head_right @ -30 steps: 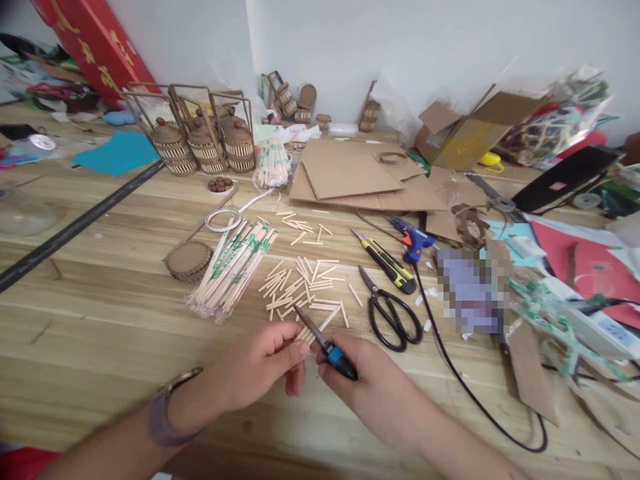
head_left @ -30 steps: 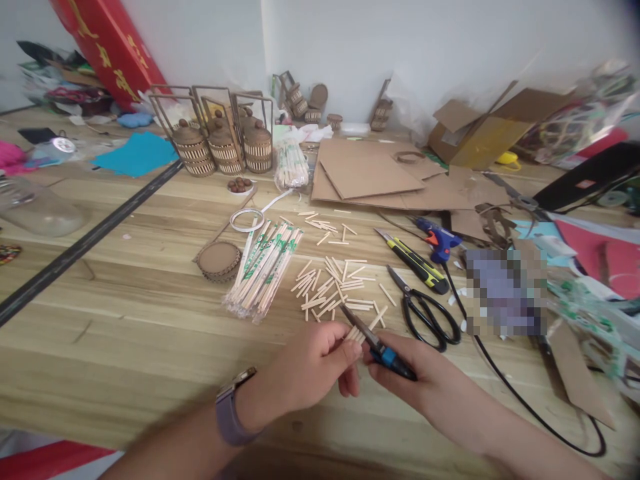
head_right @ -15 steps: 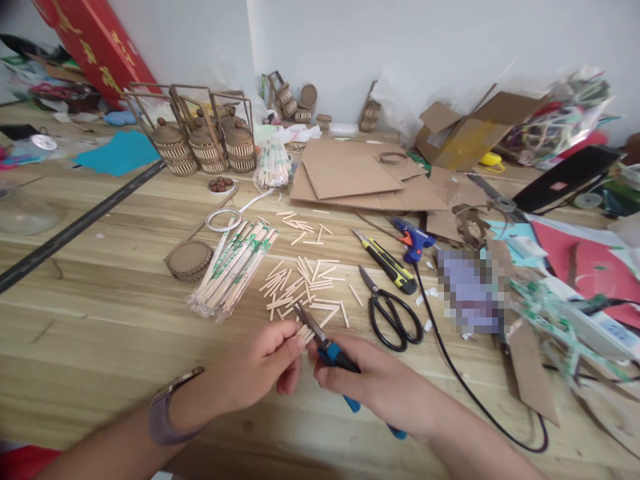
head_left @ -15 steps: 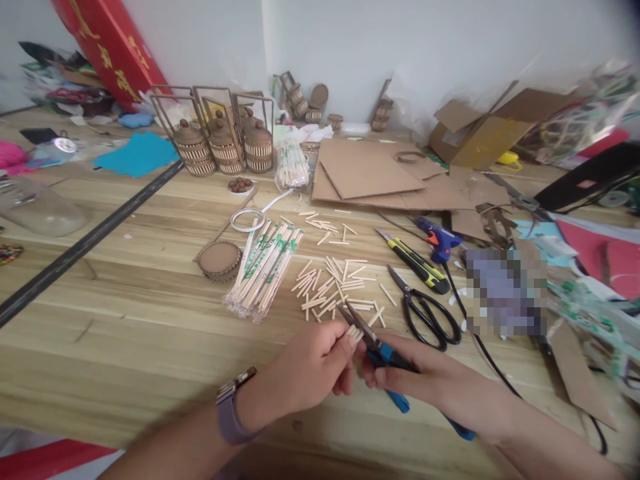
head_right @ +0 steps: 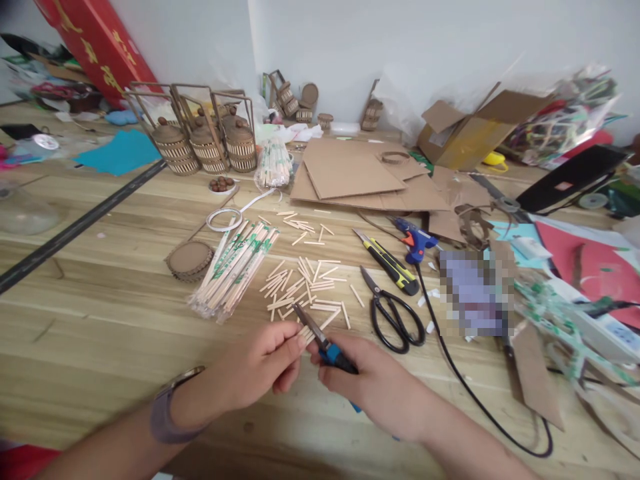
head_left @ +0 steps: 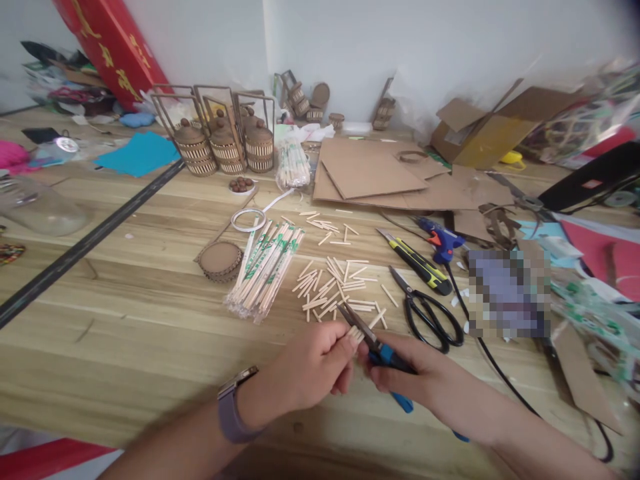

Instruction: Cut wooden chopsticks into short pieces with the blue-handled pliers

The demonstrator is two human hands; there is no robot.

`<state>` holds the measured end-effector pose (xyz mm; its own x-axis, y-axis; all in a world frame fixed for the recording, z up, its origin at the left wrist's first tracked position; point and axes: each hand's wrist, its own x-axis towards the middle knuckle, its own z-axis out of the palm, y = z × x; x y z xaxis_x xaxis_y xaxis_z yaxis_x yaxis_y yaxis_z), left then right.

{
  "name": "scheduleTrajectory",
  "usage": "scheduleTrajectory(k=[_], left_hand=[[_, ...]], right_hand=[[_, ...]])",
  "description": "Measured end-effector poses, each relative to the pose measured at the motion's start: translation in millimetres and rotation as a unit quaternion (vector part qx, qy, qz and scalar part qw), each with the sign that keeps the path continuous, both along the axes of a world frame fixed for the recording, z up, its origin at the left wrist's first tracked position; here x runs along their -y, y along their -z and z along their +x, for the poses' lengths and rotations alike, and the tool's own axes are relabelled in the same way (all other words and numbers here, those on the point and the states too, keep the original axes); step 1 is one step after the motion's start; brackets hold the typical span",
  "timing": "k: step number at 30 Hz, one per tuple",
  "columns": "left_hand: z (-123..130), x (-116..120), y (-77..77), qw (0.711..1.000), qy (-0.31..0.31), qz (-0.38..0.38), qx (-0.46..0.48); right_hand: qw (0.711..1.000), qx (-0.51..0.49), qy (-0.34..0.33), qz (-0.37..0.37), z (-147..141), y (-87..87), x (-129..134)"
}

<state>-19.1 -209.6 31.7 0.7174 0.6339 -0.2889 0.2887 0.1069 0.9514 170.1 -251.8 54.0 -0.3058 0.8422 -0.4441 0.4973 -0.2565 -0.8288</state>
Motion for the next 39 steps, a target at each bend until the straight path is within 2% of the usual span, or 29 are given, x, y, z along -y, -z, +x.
scheduleTrajectory(k=[10,17,21,24,25,27,28,30,32,35,37,39], left_hand=[[-1.3,-1.3,1.9,1.000,-0.010,0.008,-0.024],[-0.4,-3.1,6.3,0.999,-0.036,0.000,0.018],[0.1,-4.2,6.5,0.997,-0.063,0.006,0.033],[0.0,-6.3,6.1,0.994,-0.105,0.010,0.041],[-0.1,-7.1,6.1,0.993,-0.112,0.011,0.039],[-0.7,-8.2,6.5,0.994,-0.107,0.020,0.023],[-1.0,-8.2,6.9,0.995,-0.095,0.030,0.009],[-1.3,-7.1,7.9,0.995,-0.069,0.069,-0.022],[-0.9,-4.8,8.5,0.988,-0.051,0.131,-0.057],[1.2,-1.1,8.4,0.966,-0.046,0.230,-0.108],[3.3,0.6,8.0,0.944,-0.038,0.292,-0.147],[5.5,1.9,7.6,0.918,-0.014,0.345,-0.194]], right_hand=[[0.999,0.029,0.004,0.034,-4.0,2.0,-1.3],[0.999,-0.022,0.006,0.026,4.4,-2.1,-6.8],[0.997,-0.050,0.052,0.014,5.6,0.8,-7.8],[0.994,-0.028,0.101,0.019,9.4,7.6,-8.6],[0.993,-0.009,0.112,0.040,11.1,10.5,-9.2],[0.978,0.057,0.149,0.131,14.1,16.3,-11.1],[0.961,0.097,0.168,0.199,15.0,18.9,-12.0],[0.908,0.167,0.171,0.346,15.1,23.1,-13.6],[0.861,0.201,0.115,0.453,13.2,26.1,-14.2],[0.837,0.239,0.015,0.493,9.2,30.6,-12.7],[0.831,0.274,-0.002,0.483,7.4,34.5,-10.9],[0.823,0.303,0.008,0.481,6.4,38.5,-9.2]])
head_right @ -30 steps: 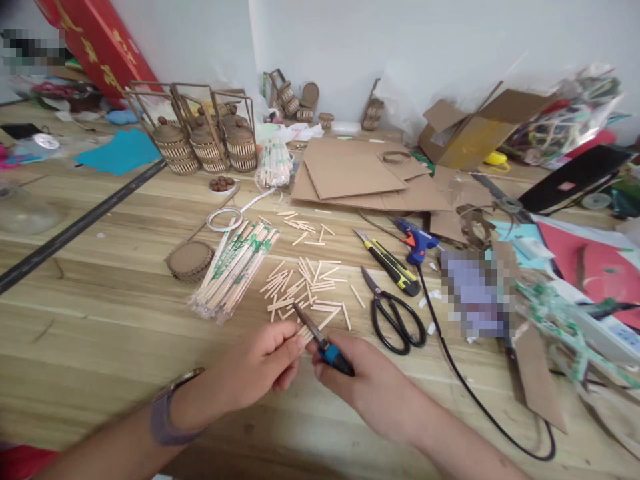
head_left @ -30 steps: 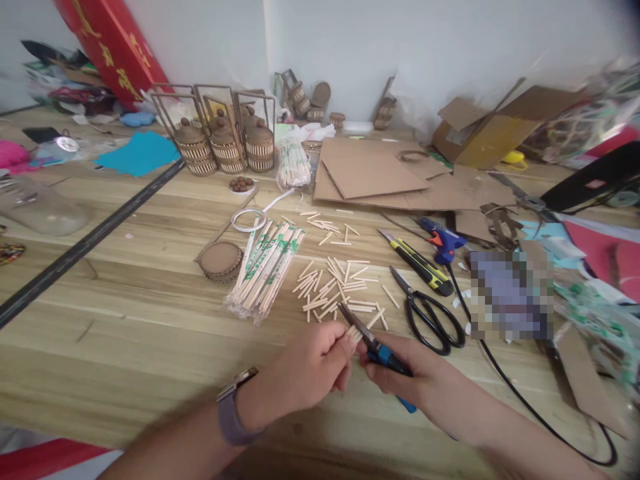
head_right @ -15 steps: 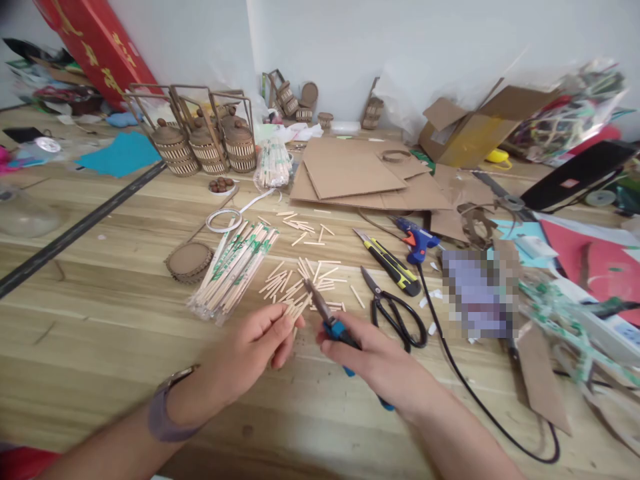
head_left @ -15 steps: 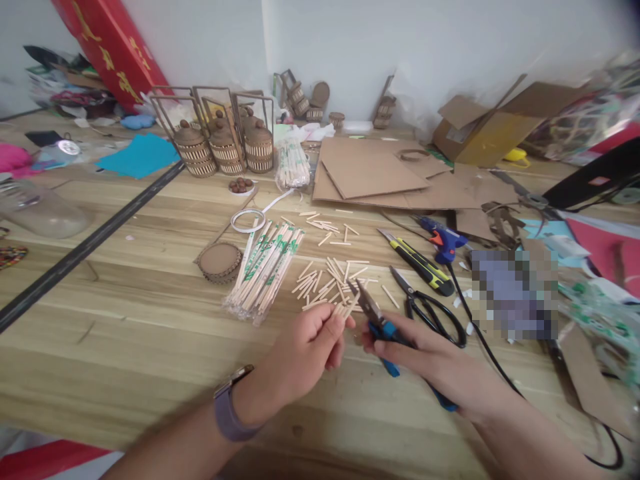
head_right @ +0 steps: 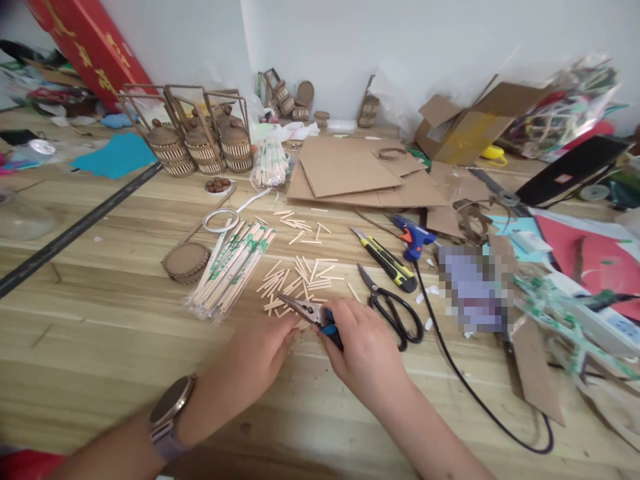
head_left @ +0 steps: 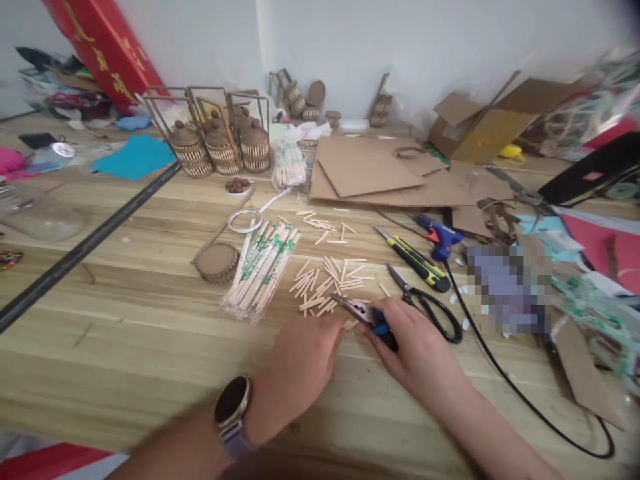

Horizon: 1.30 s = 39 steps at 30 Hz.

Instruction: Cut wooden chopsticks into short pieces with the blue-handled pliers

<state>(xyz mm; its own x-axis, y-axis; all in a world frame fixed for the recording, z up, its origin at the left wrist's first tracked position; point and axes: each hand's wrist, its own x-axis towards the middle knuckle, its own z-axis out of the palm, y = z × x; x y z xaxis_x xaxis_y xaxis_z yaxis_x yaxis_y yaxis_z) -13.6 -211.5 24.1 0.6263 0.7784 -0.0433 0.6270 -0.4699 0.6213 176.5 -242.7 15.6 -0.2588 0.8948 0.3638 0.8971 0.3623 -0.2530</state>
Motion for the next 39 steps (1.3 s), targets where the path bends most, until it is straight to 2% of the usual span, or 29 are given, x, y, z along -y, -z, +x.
scheduleTrajectory(k=[5,11,15,19,22,24,26,29,31,34,39], left_hand=[[3.8,2.9,-2.2,0.987,0.017,0.058,-0.149],[5.5,7.5,-9.5,0.974,0.003,0.080,-0.210],[8.5,12.5,-7.6,0.977,-0.014,0.069,-0.202],[9.2,12.1,-0.3,0.984,-0.039,0.055,-0.165],[2.9,3.8,1.4,0.995,-0.005,0.037,-0.088],[-2.8,-3.3,1.2,0.999,0.029,-0.027,0.012],[-6.3,-9.1,2.2,0.981,0.022,-0.147,0.126],[-4.3,-12.5,8.2,0.910,-0.019,-0.325,0.258],[0.2,-11.6,13.5,0.864,-0.032,-0.402,0.303],[5.8,-7.9,19.1,0.826,-0.057,-0.458,0.322],[6.1,-4.3,21.1,0.820,-0.045,-0.487,0.298]], right_hand=[[0.998,0.042,0.031,0.032,-4.7,6.1,2.5],[0.992,0.080,0.067,0.070,-13.7,7.0,5.0],[0.991,0.089,0.076,0.069,-19.5,8.1,6.3],[0.993,0.092,0.072,0.026,-20.5,6.4,4.2],[0.996,-0.023,0.048,-0.067,-9.7,-1.4,-1.1],[0.979,-0.133,0.026,-0.155,1.0,-9.2,-4.3],[0.956,-0.207,0.008,-0.206,9.5,-16.8,-5.4],[0.947,-0.228,-0.017,-0.225,10.5,-23.0,-2.4],[0.944,-0.216,-0.055,-0.245,4.0,-22.8,1.4],[0.942,-0.199,-0.093,-0.253,-7.4,-17.6,5.9],[0.946,-0.221,-0.060,-0.231,-10.7,-3.9,6.5]])
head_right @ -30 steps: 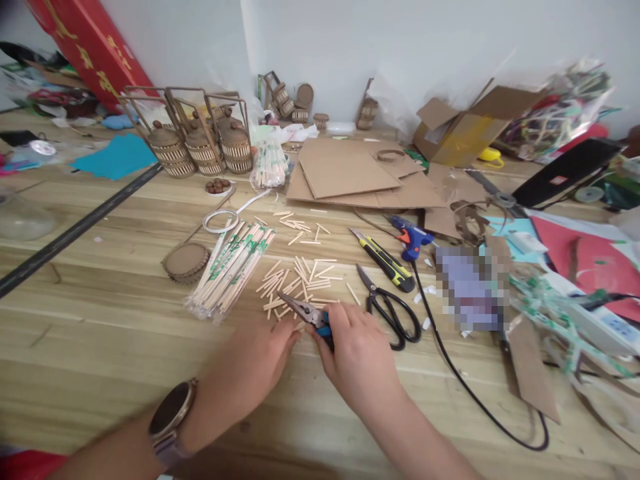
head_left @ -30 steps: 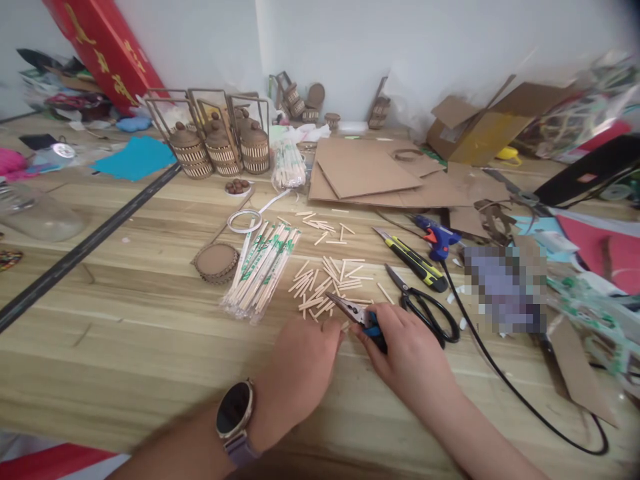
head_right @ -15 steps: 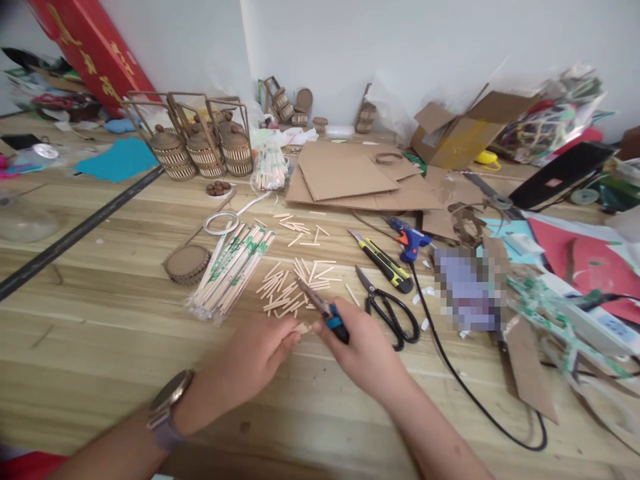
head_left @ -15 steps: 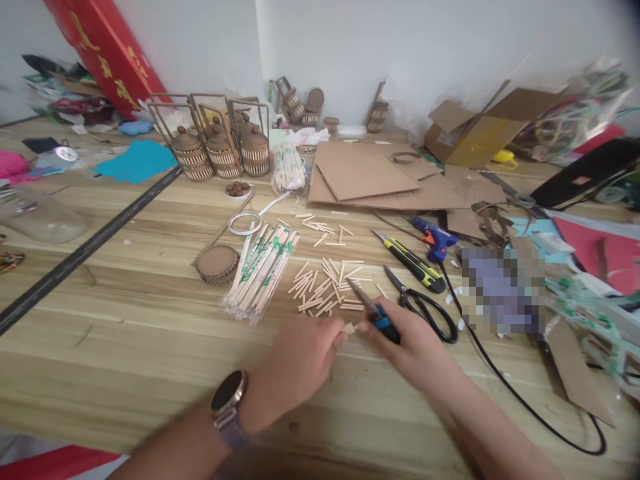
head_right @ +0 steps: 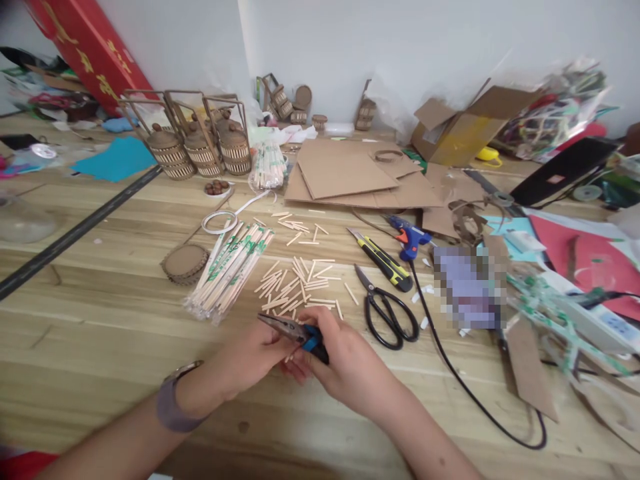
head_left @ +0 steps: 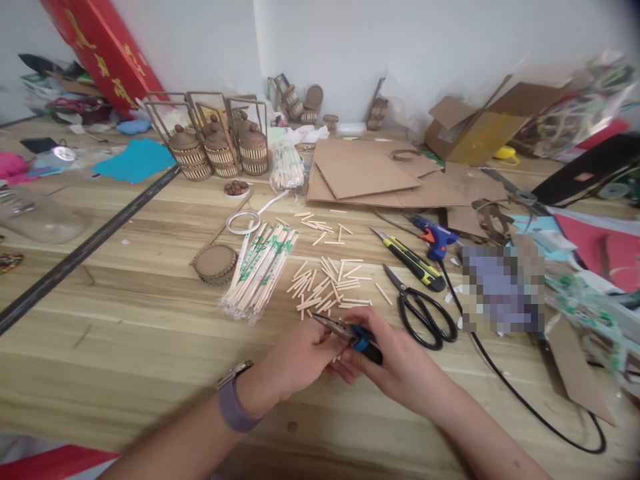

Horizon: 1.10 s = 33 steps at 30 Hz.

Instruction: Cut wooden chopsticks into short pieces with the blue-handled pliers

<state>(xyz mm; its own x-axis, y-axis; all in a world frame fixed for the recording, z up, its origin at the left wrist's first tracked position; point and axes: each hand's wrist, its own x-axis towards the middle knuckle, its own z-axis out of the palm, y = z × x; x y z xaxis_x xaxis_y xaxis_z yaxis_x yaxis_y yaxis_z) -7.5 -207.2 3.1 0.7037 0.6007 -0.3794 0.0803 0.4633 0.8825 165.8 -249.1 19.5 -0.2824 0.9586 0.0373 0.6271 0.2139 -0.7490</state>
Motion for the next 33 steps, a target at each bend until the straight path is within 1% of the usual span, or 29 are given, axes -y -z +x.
scheduleTrajectory(k=[3,5,8,11,14,16,20,24,27,31,33], left_hand=[[-1.1,-0.5,-2.8,1.000,0.022,-0.003,-0.005],[-1.3,-0.8,-5.6,1.000,0.021,-0.006,-0.006],[-0.8,-0.4,-8.7,1.000,-0.010,-0.016,-0.005],[0.0,0.1,-8.8,0.998,-0.058,-0.023,0.010],[1.0,0.1,-7.5,0.995,-0.098,-0.017,0.028],[1.7,0.1,-6.7,0.994,-0.109,-0.013,0.028],[2.3,0.0,-6.0,0.994,-0.103,-0.005,0.028],[2.2,-0.3,-6.9,0.995,-0.091,0.001,0.027],[1.2,-0.5,-8.4,0.996,-0.083,0.005,0.034],[-0.6,-1.0,-10.1,0.997,-0.069,-0.021,0.029],[-1.7,-1.9,-11.2,0.997,-0.068,-0.033,0.018]], right_hand=[[0.999,-0.019,0.042,-0.006,3.0,5.6,-1.9],[0.996,-0.042,0.074,-0.012,3.5,6.9,-2.9],[0.991,-0.082,0.110,-0.009,0.1,6.7,-2.7],[0.988,-0.104,0.114,-0.002,-7.0,7.4,-0.1],[0.990,-0.093,0.104,0.004,-14.3,10.1,3.4],[0.991,-0.076,0.106,0.013,-17.7,11.9,5.1],[0.988,-0.074,0.131,0.020,-20.4,13.9,6.0],[0.983,-0.119,0.142,-0.004,-20.2,16.7,5.3],[0.973,-0.167,0.157,-0.003,-17.0,18.1,4.3],[0.963,-0.195,0.181,-0.033,-7.1,15.5,2.2],[0.957,-0.200,0.207,-0.045,-1.7,14.1,1.2]])
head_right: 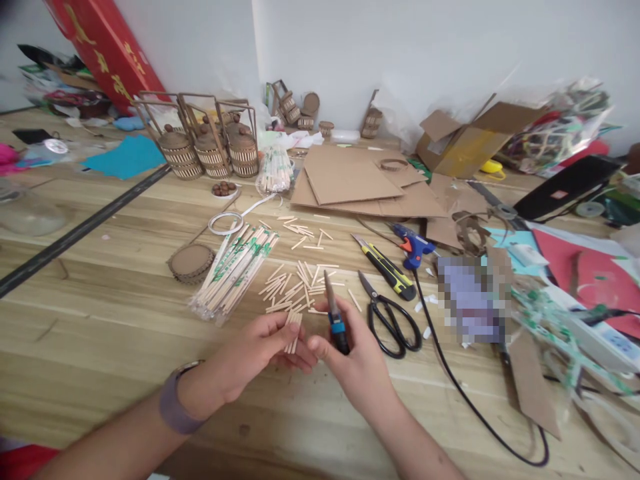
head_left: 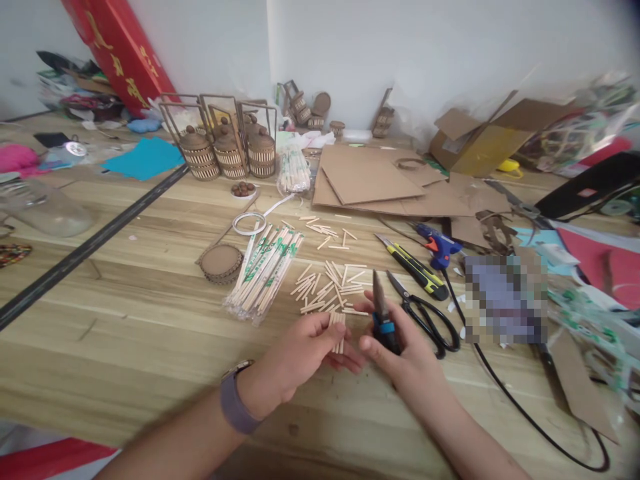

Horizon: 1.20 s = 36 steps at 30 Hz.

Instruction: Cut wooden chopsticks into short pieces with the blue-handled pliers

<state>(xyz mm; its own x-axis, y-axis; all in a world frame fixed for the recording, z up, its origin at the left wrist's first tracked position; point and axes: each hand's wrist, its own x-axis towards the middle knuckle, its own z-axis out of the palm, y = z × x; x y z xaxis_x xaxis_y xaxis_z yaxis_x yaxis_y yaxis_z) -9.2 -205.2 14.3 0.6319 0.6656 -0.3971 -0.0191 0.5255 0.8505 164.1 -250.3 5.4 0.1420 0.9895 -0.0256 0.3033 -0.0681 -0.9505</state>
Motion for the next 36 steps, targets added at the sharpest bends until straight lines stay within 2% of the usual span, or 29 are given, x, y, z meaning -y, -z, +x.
scheduleTrajectory(k=[4,7,10,12,14,15,18,20,21,25,28,30,32,36], left_hand=[[-3.5,-4.2,-3.2,0.999,0.000,0.013,-0.039],[-7.2,-9.0,-5.1,0.997,-0.009,0.043,-0.070],[-9.5,-15.5,-5.8,0.989,-0.028,0.095,-0.107],[-9.6,-21.0,-5.5,0.975,-0.036,0.160,-0.150],[-8.6,-26.8,-4.2,0.941,-0.048,0.263,-0.208],[-8.1,-29.4,-3.1,0.913,-0.063,0.330,-0.233],[-7.9,-34.6,1.3,0.787,-0.138,0.532,-0.279],[-10.1,-35.9,3.8,0.712,-0.169,0.611,-0.302],[-12.0,-36.3,4.4,0.691,-0.169,0.626,-0.318],[-23.2,-40.0,1.8,0.662,-0.105,0.601,-0.436],[-32.3,-44.5,-2.9,0.592,-0.058,0.555,-0.581],[-37.3,-46.5,-5.1,0.548,-0.044,0.540,-0.637],[-40.8,-46.9,-5.7,0.533,-0.032,0.535,-0.655],[-43.4,-45.6,-3.1,0.534,0.005,0.531,-0.657]], right_hand=[[0.997,-0.029,0.068,-0.017,4.8,0.4,-0.6],[0.994,-0.055,0.094,-0.016,4.0,1.5,-0.4],[0.993,-0.058,0.104,-0.010,4.1,2.1,-0.9],[0.993,-0.055,0.108,-0.008,5.2,1.7,-1.5],[0.992,-0.065,0.109,-0.015,6.1,0.3,-1.8],[0.991,-0.075,0.108,-0.021,6.2,-0.9,-1.8],[0.987,-0.106,0.118,-0.028,5.1,-4.9,-1.2],[0.985,-0.112,0.132,-0.021,4.5,-6.6,-0.6],[0.985,-0.112,0.132,-0.020,4.8,-6.7,-0.4],[0.989,-0.100,0.106,-0.039,9.9,-3.2,-0.2],[0.991,-0.089,0.090,-0.044,13.9,1.0,-0.1],[0.992,-0.085,0.082,-0.047,15.1,3.1,-0.1],[0.992,-0.088,0.080,-0.051,15.4,4.4,0.0],[0.991,-0.084,0.083,-0.060,16.0,5.3,0.4]])
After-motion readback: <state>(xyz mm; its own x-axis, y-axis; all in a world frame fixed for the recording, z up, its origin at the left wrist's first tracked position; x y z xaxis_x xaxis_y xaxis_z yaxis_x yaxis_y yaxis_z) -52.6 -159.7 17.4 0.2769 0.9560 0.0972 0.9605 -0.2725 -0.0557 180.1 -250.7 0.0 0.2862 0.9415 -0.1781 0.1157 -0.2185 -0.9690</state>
